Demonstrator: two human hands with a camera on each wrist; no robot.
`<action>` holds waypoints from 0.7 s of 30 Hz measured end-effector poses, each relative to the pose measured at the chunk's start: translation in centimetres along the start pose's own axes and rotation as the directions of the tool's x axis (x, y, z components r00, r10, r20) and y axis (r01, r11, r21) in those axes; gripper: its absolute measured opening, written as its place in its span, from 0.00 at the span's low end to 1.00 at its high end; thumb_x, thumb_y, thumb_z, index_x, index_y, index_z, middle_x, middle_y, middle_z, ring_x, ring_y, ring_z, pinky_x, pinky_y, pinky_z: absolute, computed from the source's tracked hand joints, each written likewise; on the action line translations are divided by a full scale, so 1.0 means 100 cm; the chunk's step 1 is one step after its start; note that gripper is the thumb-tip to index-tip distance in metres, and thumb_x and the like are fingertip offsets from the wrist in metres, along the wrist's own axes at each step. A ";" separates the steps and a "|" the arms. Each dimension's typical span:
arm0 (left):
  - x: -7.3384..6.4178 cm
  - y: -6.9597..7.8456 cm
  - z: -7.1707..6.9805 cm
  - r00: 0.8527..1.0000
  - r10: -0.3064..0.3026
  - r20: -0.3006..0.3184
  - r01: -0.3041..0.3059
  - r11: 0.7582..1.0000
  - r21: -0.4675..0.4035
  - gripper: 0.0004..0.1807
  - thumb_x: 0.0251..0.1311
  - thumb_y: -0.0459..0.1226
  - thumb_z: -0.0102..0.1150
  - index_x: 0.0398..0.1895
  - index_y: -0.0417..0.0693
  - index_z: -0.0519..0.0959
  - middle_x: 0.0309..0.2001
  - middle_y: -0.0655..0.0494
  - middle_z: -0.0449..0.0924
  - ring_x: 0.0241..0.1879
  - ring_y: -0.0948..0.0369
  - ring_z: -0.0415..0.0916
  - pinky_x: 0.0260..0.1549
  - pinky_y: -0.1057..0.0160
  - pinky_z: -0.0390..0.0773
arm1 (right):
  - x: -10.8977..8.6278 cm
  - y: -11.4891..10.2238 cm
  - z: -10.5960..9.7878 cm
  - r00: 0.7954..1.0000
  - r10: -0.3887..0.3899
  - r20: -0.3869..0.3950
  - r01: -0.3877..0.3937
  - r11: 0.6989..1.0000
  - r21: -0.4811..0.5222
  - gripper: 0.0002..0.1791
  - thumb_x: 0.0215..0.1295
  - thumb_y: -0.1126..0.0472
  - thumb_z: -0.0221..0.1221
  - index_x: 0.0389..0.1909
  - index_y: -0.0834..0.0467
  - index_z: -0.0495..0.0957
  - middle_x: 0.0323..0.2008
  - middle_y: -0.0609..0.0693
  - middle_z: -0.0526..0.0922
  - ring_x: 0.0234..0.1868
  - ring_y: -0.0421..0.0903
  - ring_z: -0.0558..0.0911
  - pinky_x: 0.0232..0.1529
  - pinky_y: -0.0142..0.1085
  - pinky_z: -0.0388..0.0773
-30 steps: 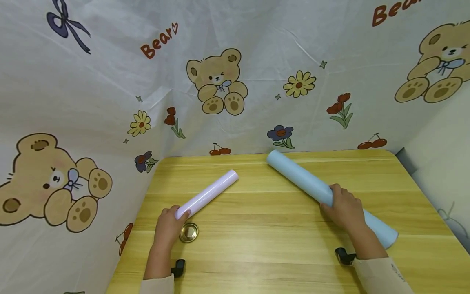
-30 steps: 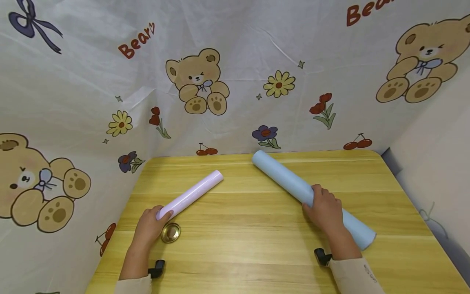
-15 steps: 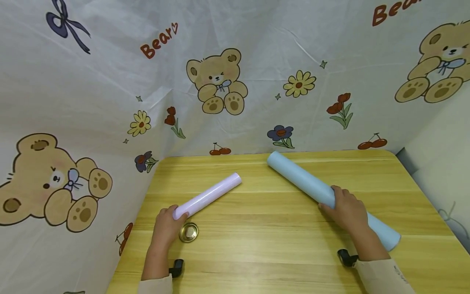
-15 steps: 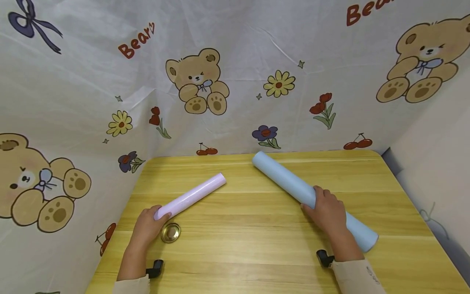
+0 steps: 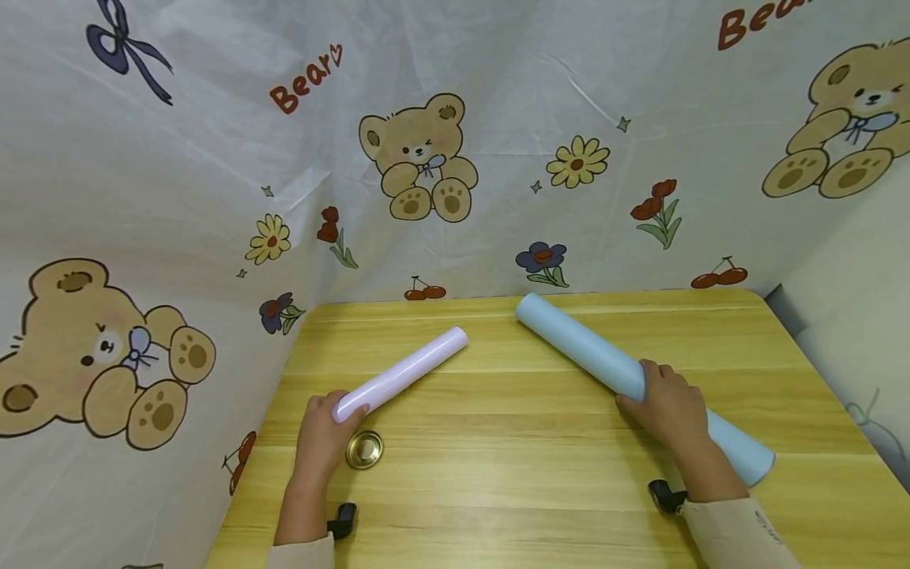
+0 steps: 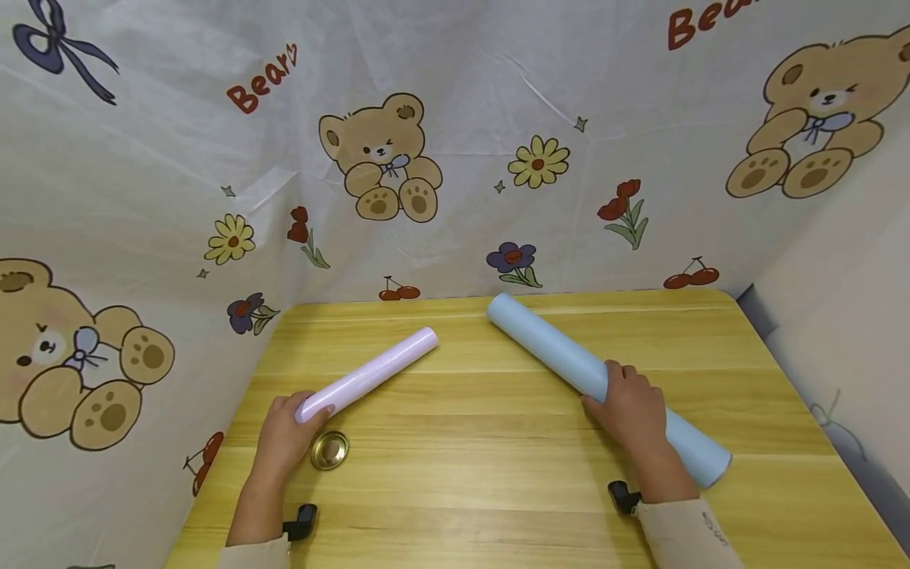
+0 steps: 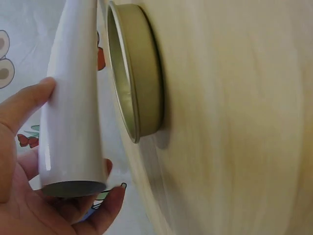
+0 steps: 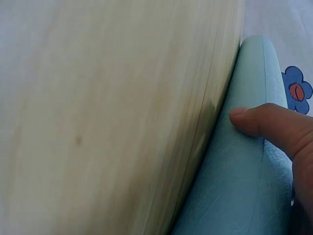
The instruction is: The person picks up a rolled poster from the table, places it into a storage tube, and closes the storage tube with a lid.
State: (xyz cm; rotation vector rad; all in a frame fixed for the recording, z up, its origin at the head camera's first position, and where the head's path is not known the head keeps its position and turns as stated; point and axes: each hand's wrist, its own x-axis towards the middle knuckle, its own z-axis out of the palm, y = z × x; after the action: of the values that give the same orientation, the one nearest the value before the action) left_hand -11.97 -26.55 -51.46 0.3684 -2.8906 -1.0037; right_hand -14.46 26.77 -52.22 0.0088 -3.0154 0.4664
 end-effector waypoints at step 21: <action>0.000 0.007 -0.001 0.986 -0.069 -0.155 0.020 0.954 -0.298 0.29 0.63 0.46 0.69 0.66 0.50 0.75 0.62 0.43 0.70 0.58 0.47 0.71 0.55 0.51 0.74 | -0.001 0.004 0.006 1.000 -0.006 -0.013 0.006 1.000 0.007 0.45 0.55 0.49 0.72 0.65 0.72 0.65 0.54 0.76 0.76 0.49 0.73 0.77 0.45 0.68 0.72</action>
State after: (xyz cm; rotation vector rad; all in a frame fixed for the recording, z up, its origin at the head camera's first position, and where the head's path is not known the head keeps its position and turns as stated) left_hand -12.06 -26.05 -50.91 0.4721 -2.5465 -1.3217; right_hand -14.44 26.98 -52.91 0.0158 -3.0003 0.4754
